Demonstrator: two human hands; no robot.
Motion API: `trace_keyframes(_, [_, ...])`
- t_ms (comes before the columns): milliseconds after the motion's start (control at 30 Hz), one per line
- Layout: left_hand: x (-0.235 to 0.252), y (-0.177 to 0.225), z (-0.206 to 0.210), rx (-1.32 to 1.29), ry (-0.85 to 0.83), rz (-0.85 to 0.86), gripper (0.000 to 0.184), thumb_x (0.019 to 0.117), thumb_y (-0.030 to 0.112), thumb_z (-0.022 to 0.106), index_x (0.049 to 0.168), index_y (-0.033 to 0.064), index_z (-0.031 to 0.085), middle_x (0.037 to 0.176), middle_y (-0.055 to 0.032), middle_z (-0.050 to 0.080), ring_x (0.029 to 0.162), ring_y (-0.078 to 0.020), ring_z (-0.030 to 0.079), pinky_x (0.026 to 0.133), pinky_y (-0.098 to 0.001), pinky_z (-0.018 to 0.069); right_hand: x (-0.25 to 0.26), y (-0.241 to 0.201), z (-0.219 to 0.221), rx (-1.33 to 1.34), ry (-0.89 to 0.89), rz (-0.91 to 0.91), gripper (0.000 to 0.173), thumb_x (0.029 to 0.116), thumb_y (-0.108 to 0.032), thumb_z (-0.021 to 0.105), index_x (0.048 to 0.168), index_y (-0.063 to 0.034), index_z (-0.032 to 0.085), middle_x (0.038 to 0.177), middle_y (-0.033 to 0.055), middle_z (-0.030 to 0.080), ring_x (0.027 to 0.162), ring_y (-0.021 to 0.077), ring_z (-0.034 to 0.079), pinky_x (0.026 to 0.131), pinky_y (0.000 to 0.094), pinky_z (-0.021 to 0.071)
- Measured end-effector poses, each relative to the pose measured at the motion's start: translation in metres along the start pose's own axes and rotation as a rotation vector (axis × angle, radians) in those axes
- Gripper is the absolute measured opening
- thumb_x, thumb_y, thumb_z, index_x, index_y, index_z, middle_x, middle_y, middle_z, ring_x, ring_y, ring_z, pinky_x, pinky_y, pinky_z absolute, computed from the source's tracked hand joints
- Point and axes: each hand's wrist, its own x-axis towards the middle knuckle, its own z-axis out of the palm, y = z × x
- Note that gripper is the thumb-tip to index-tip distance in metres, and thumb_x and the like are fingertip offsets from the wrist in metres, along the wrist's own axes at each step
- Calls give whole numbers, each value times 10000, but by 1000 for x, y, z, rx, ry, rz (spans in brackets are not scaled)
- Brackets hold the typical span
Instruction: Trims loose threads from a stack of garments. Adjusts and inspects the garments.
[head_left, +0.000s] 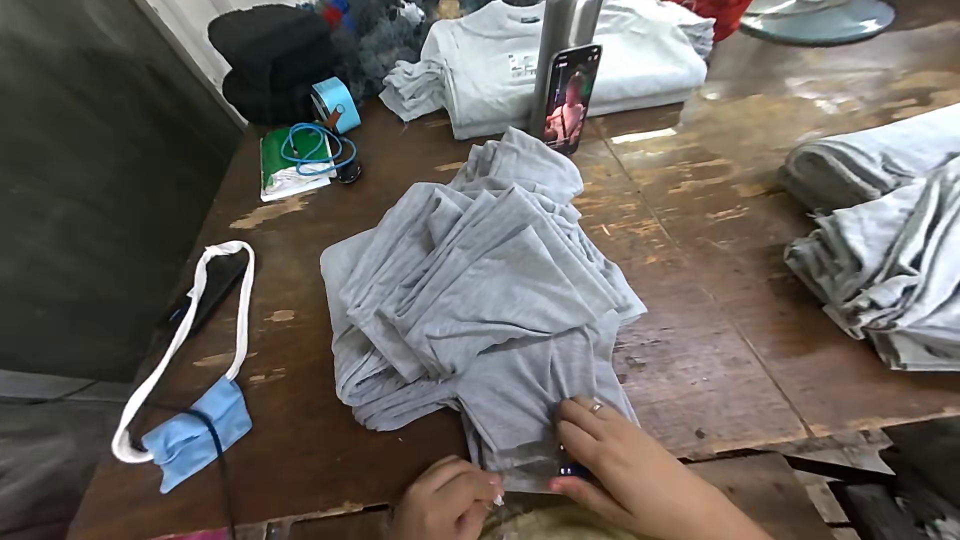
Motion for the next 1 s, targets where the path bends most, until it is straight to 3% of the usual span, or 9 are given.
trace_keyframes(167, [0,3,5,128,17,-102,106,948,80,612,900,52,703,961,-61,742,938,-73,701,883,-178,549,1,-7,1,-158,-58,-32,536,1020,-593,410,864,-140,650,957,89,633,910,297,642,689,424,551])
trace_keyframes(333, [-4,4,6,5,-18,-101,52,1003,71,531,1003,45,576,1039,-110,681,913,-70,664,785,-161,539,6,-14,1,-245,-77,-25,493,1016,-549,425,816,-155,646,936,74,627,889,285,647,641,412,545])
trace_keyframes(500, [-8,0,1,-57,-26,-99,57,1037,116,497,1048,64,518,1041,-93,644,899,-48,637,757,-150,527,6,-12,1,-212,-87,-24,476,1022,-517,430,798,-152,639,937,70,625,888,275,640,647,402,541])
trace_keyframes(633, [-11,5,-17,-260,-244,-26,112,1044,114,522,1003,20,566,1001,-129,671,927,-107,676,829,-225,559,3,-10,-4,-161,-120,-11,493,1022,-536,436,842,-134,659,980,85,639,934,285,644,702,408,559])
trace_keyframes(733, [-9,5,-22,-327,-318,9,135,1045,141,536,990,21,564,980,-126,661,918,-107,665,833,-215,551,2,-11,-4,-175,-120,-11,484,1013,-528,449,832,-129,656,980,88,637,925,287,642,690,408,556])
trace_keyframes(833, [-5,6,-17,-290,-200,-13,229,1018,213,627,933,1,626,863,-106,674,834,-85,671,786,-199,560,4,-12,-4,-191,-120,-8,491,1010,-528,445,822,-127,657,978,88,640,917,287,645,679,408,556])
trace_keyframes(933, [-1,10,-2,-55,3,-78,243,992,262,668,999,20,671,937,-90,702,869,-50,674,791,-163,559,7,-16,-5,-212,-139,11,483,989,-522,477,798,-120,663,981,103,647,922,300,656,669,416,560])
trace_keyframes(1000, [1,11,10,128,83,-114,217,961,249,690,995,35,710,955,-90,730,892,-80,692,794,-179,560,8,-18,-5,-227,-154,16,479,978,-518,493,791,-113,667,979,115,649,921,314,663,662,428,566])
